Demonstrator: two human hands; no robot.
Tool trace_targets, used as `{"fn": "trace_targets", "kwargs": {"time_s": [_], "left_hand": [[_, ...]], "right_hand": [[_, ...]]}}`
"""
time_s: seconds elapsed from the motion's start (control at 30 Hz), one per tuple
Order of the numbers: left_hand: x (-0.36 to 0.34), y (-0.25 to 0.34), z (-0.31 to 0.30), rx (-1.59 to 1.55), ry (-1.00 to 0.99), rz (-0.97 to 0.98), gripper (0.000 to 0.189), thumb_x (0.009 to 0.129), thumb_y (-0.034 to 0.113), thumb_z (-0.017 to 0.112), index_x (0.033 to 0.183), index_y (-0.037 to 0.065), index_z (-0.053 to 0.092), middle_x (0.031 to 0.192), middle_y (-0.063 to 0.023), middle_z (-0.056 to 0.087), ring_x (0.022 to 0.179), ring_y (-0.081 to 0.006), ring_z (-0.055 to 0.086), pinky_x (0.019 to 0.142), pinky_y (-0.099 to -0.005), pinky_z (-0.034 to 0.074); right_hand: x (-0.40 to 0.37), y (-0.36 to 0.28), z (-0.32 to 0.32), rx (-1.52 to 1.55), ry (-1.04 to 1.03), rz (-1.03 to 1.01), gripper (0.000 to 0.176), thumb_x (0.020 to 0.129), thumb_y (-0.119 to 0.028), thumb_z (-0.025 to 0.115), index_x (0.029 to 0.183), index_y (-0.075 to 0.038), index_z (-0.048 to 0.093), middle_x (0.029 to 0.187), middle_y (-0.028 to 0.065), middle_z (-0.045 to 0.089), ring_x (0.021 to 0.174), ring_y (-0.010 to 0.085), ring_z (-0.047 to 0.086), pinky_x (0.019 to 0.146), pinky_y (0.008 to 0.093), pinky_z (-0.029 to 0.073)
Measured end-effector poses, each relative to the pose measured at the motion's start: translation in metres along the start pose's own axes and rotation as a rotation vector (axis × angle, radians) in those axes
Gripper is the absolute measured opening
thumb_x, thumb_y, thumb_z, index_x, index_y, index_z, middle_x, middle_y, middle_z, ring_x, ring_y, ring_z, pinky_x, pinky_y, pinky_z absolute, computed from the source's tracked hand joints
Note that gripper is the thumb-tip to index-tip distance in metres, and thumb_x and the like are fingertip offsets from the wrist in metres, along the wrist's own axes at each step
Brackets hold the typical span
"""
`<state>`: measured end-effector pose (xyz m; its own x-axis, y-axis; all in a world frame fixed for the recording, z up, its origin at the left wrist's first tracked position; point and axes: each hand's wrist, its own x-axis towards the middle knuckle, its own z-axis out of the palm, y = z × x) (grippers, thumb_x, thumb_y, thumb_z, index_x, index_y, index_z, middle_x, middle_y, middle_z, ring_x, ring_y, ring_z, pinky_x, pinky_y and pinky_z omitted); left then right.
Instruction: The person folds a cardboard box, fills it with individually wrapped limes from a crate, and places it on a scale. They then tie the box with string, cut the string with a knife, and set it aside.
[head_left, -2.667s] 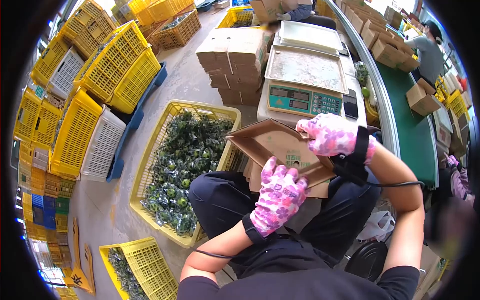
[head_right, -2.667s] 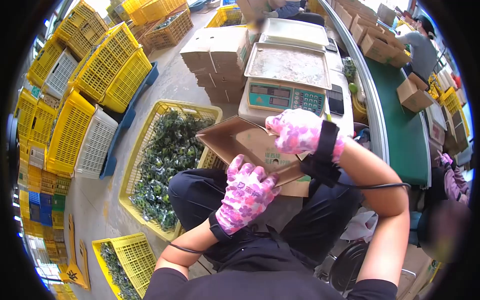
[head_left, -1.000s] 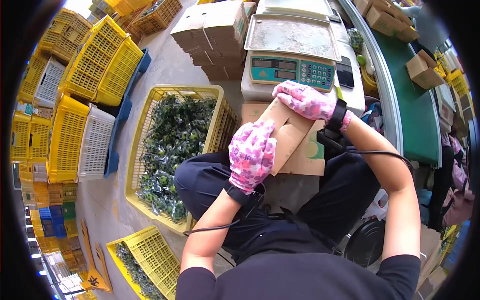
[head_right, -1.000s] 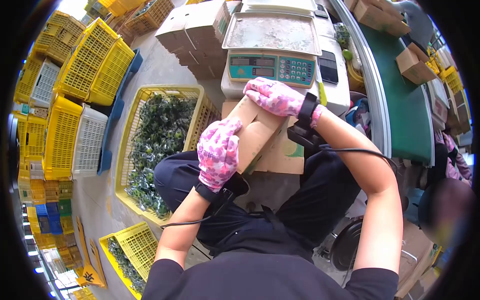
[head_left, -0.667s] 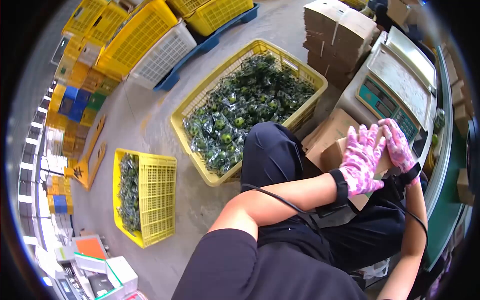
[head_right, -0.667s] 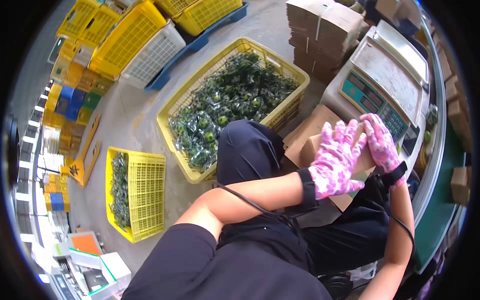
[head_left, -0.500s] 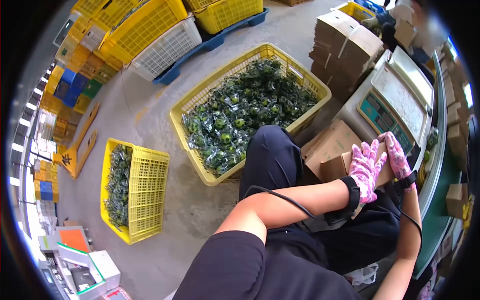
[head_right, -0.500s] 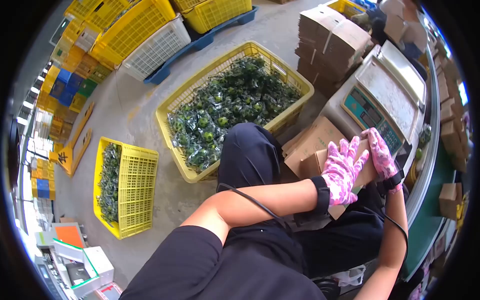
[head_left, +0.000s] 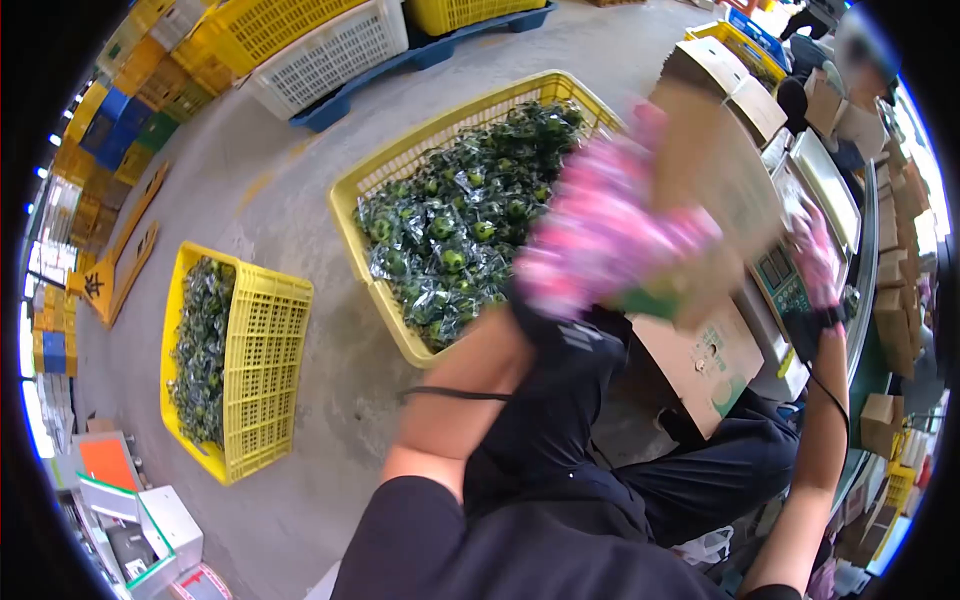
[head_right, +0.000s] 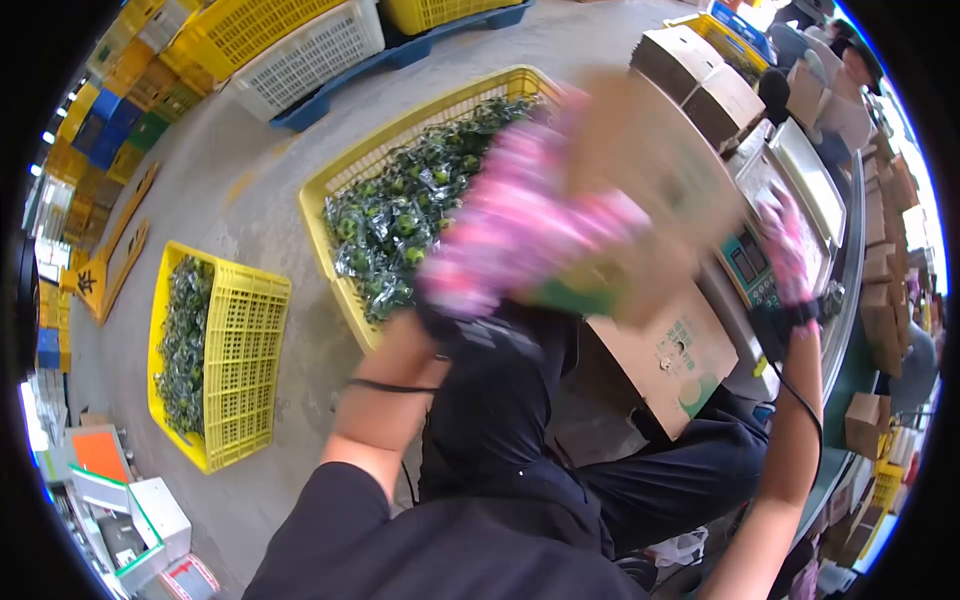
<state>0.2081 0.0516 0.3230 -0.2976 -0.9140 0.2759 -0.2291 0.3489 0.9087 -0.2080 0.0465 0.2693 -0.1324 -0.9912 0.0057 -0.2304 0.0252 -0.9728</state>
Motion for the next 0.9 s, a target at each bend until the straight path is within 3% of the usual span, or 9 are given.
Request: {"fn": "trace_targets", "kwargs": {"time_s": [0.17, 0.4, 0.5, 0.53, 0.57, 0.63, 0.73, 0.77, 0.9], "left_hand": [[-0.016, -0.063, -0.164, -0.672, 0.541, -0.334, 0.047, 0.091, 0.029, 0.059, 0.131, 0.006, 0.048, 0.118, -0.0118, 0.059, 0.107, -0.0206, 0.059, 0.093, -0.0373, 0.049], [-0.110, -0.214, -0.176, -1.166, 0.874, -0.179, 0.056, 0.093, 0.045, 0.050, 0.136, 0.010, 0.044, 0.133, -0.0092, 0.050, 0.116, -0.0259, 0.053, 0.098, -0.0443, 0.044], [-0.130, -0.270, -0.164, -1.462, 0.846, -0.074, 0.057, 0.091, 0.052, 0.049, 0.131, 0.012, 0.049, 0.133, -0.0063, 0.052, 0.115, -0.0266, 0.053, 0.099, -0.0450, 0.043], [-0.131, -0.285, -0.160, -1.631, 0.732, 0.051, 0.057, 0.088, 0.056, 0.052, 0.125, 0.013, 0.057, 0.129, -0.0044, 0.057, 0.112, -0.0258, 0.056, 0.097, -0.0444, 0.044], [-0.116, -0.278, -0.152, -1.333, 1.096, -0.230, 0.057, 0.088, 0.059, 0.051, 0.122, 0.014, 0.060, 0.127, -0.0035, 0.059, 0.113, -0.0243, 0.055, 0.099, -0.0438, 0.041], [-0.096, -0.292, -0.155, -1.381, 1.060, -0.252, 0.058, 0.088, 0.060, 0.050, 0.122, 0.014, 0.060, 0.127, -0.0033, 0.059, 0.114, -0.0236, 0.054, 0.100, -0.0434, 0.040], [-0.051, -0.283, -0.162, -1.435, 0.951, -0.208, 0.058, 0.088, 0.059, 0.052, 0.124, 0.014, 0.060, 0.122, -0.0026, 0.062, 0.110, -0.0223, 0.057, 0.098, -0.0419, 0.042], [-0.013, -0.247, -0.173, -1.654, 1.341, -0.440, 0.056, 0.088, 0.056, 0.054, 0.123, 0.014, 0.060, 0.120, -0.0026, 0.063, 0.107, -0.0223, 0.059, 0.096, -0.0418, 0.044], [-0.048, -0.325, -0.143, -1.657, 0.989, 0.019, 0.049, 0.087, 0.048, 0.060, 0.122, 0.013, 0.061, 0.114, -0.0035, 0.066, 0.101, -0.0228, 0.063, 0.090, -0.0424, 0.049]], "right_hand": [[0.039, -0.022, 0.211, -0.546, -0.443, -0.276, 0.082, 0.074, -0.024, 0.077, 0.142, -0.005, 0.036, 0.141, 0.0156, 0.040, 0.132, 0.0263, 0.036, 0.108, 0.0384, 0.032], [0.042, 0.048, 0.427, -0.836, -1.481, -0.157, 0.113, 0.064, -0.059, 0.078, 0.151, -0.020, 0.016, 0.148, 0.0277, 0.022, 0.132, 0.0423, 0.036, 0.107, 0.0434, 0.036], [0.037, 0.070, 0.464, -1.137, -1.609, -0.064, 0.123, 0.055, -0.072, 0.075, 0.151, -0.035, 0.007, 0.152, 0.0305, 0.009, 0.129, 0.0446, 0.040, 0.105, 0.0446, 0.038], [0.042, 0.070, 0.467, -1.139, -1.624, -0.099, 0.120, 0.057, -0.064, 0.079, 0.151, -0.034, 0.010, 0.149, 0.0306, 0.017, 0.121, 0.0451, 0.048, 0.101, 0.0444, 0.042], [0.046, 0.071, 0.467, -1.094, -1.665, -0.058, 0.114, 0.059, -0.058, 0.081, 0.149, -0.033, 0.016, 0.145, 0.0295, 0.023, 0.117, 0.0446, 0.051, 0.097, 0.0448, 0.044], [0.052, 0.069, 0.459, -0.978, -1.717, -0.108, 0.092, 0.064, -0.038, 0.083, 0.142, -0.028, 0.034, 0.130, 0.0243, 0.040, 0.106, 0.0417, 0.056, 0.090, 0.0463, 0.047], [0.052, 0.080, 0.453, -1.021, -1.724, -0.051, 0.081, 0.068, -0.033, 0.080, 0.137, -0.028, 0.039, 0.132, 0.0227, 0.035, 0.106, 0.0413, 0.056, 0.089, 0.0460, 0.047], [0.053, 0.083, 0.454, -0.973, -1.686, 0.000, 0.088, 0.063, -0.039, 0.083, 0.139, -0.028, 0.039, 0.135, 0.0259, 0.029, 0.105, 0.0418, 0.057, 0.089, 0.0439, 0.049], [0.059, 0.083, 0.469, -1.066, -1.730, -0.009, 0.092, 0.058, -0.045, 0.085, 0.136, -0.026, 0.041, 0.134, 0.0240, 0.031, 0.105, 0.0433, 0.055, 0.094, 0.0458, 0.046]]}}
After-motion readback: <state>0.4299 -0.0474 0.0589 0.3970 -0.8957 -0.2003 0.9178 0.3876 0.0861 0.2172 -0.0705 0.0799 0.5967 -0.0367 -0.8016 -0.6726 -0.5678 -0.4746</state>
